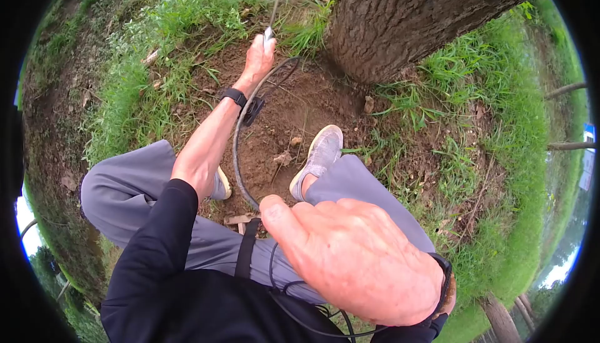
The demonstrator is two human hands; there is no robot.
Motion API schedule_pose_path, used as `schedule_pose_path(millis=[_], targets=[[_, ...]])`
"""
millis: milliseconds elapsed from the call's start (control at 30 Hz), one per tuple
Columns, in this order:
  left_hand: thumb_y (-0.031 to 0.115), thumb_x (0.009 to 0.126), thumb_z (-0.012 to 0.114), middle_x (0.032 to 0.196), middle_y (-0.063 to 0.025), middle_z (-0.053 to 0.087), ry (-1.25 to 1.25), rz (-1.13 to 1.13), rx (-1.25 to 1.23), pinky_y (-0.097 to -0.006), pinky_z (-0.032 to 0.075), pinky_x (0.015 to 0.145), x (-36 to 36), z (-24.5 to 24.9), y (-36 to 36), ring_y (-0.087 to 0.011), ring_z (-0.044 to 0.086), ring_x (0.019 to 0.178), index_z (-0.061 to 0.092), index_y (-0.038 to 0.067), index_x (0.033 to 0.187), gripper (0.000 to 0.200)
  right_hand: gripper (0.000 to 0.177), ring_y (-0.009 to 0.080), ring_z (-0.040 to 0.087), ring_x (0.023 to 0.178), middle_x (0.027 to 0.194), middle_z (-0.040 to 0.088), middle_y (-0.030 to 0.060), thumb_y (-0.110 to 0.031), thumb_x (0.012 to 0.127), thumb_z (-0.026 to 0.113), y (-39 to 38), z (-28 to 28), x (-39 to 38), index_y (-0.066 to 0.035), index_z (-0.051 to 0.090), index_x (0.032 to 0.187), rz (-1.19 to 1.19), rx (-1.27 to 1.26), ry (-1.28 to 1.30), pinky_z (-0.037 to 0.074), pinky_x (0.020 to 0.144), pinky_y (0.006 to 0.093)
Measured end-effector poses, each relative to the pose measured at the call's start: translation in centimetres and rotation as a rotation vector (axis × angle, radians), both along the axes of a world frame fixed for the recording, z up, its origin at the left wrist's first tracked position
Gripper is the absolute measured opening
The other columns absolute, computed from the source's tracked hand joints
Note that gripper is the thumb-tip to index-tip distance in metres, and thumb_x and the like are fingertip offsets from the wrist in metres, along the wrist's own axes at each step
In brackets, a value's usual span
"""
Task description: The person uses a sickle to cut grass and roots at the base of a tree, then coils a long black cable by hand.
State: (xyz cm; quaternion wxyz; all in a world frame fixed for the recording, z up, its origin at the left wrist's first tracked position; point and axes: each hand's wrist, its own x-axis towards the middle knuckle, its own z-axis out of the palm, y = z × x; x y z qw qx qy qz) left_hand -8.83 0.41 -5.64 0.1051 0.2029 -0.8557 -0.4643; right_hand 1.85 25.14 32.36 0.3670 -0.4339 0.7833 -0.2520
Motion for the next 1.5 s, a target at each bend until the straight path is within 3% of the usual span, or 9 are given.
schedule_pose_path(millis=[167, 300, 433, 700, 900, 1067, 1200, 1400, 1500], targets=[[0.031, 0.090, 0.054, 0.084, -0.0257, 0.063, -0.215, -0.131, 0.028, -0.0486, 0.046, 0.069, 2.6, -2.3, -0.8, -0.0403, 0.062, 0.076, 0.053, -0.001, 0.098, 0.034, 0.034, 0.0321, 0.058, 0.064, 0.069, 0.056, 0.0096, -0.001, 0.078, 0.054, 0.3, -0.3, 0.3, -0.006, 0.048, 0.112, 0.008, -0.010, 0.030, 0.046, 0.056, 0.0437], [0.031, 0.092, 0.053, 0.063, -0.0159, 0.057, -0.310, 0.104, 0.584, -0.0421, 0.044, 0.058, 1.0, 2.2, 0.0, -0.0281, 0.056, 0.059, 0.055, 0.000, 0.083, 0.033, 0.034, 0.0319, 0.058, 0.063, 0.067, 0.056, 0.0101, -0.002, 0.078, 0.054, 0.3, -0.4, 0.2, -0.006, 0.048, 0.112, -0.004, -0.025, 0.037, 0.045, 0.055, 0.0435], [0.033, 0.091, 0.054, 0.071, -0.0185, 0.058, 0.082, 0.064, 0.169, -0.0439, 0.044, 0.059, -2.4, 1.5, -2.1, -0.0329, 0.056, 0.064, 0.052, 0.001, 0.086, 0.032, 0.034, 0.0330, 0.058, 0.063, 0.065, 0.055, 0.0110, -0.003, 0.078, 0.054, -0.1, -0.2, 0.3, -0.007, 0.048, 0.111, -0.002, 0.007, 0.030, 0.045, 0.055, 0.0439], [0.033, 0.090, 0.053, 0.083, -0.0240, 0.062, -0.195, -0.135, -0.069, -0.0455, 0.048, 0.066, 3.1, -5.0, -1.0, -0.0389, 0.063, 0.077, 0.049, 0.000, 0.092, 0.033, 0.038, 0.0342, 0.058, 0.062, 0.064, 0.054, 0.0109, 0.000, 0.076, 0.055, 0.0, -0.2, 0.1, -0.006, 0.047, 0.113, -0.017, -0.036, 0.026, 0.044, 0.054, 0.0449], [0.032, 0.092, 0.052, 0.065, -0.0063, 0.052, -0.352, 0.016, 0.588, -0.0365, 0.035, 0.038, 1.4, 0.9, 0.2, -0.0178, 0.047, 0.045, 0.050, 0.003, 0.084, 0.030, 0.039, 0.0326, 0.058, 0.061, 0.064, 0.054, 0.0096, -0.001, 0.075, 0.056, 0.1, 0.0, 0.3, -0.007, 0.048, 0.113, 0.009, 0.029, 0.043, 0.045, 0.054, 0.0426], [0.033, 0.092, 0.055, 0.076, -0.0206, 0.060, 0.033, 0.034, 0.170, -0.0451, 0.044, 0.061, -0.9, 1.4, -1.3, -0.0357, 0.058, 0.069, 0.051, 0.001, 0.086, 0.033, 0.035, 0.0325, 0.058, 0.061, 0.064, 0.054, 0.0101, -0.001, 0.075, 0.056, 0.3, -0.5, 0.6, -0.007, 0.050, 0.109, -0.050, -0.084, 0.082, 0.045, 0.053, 0.0430], [0.032, 0.091, 0.053, 0.081, -0.0241, 0.062, -0.083, -0.050, -0.034, -0.0455, 0.047, 0.068, 1.2, -1.1, -1.0, -0.0434, 0.060, 0.078, 0.049, 0.001, 0.092, 0.032, 0.033, 0.0324, 0.058, 0.062, 0.064, 0.054, 0.0096, -0.002, 0.076, 0.055, 0.0, -0.1, 0.1, -0.007, 0.050, 0.108, -0.002, -0.019, 0.065, 0.045, 0.054, 0.0423], [0.035, 0.093, 0.049, 0.084, -0.0223, 0.061, -0.522, -0.029, 0.419, -0.0467, 0.046, 0.073, 7.0, 2.1, 0.1, -0.0358, 0.060, 0.082, 0.051, -0.001, 0.096, 0.036, 0.034, 0.0308, 0.059, 0.066, 0.068, 0.055, 0.0086, -0.002, 0.077, 0.054, 0.3, -0.1, 0.2, -0.007, 0.050, 0.111, 0.023, 0.007, 0.026, 0.046, 0.056, 0.0401], [0.035, 0.093, 0.050, 0.079, -0.0214, 0.058, -0.314, -0.127, 0.018, -0.0458, 0.043, 0.068, 9.5, -0.8, -1.7, -0.0350, 0.058, 0.077, 0.052, -0.001, 0.089, 0.036, 0.038, 0.0301, 0.059, 0.067, 0.069, 0.055, 0.0080, -0.003, 0.077, 0.053, 0.2, 0.1, 0.1, -0.007, 0.050, 0.115, 0.033, 0.028, 0.050, 0.046, 0.057, 0.0396]])
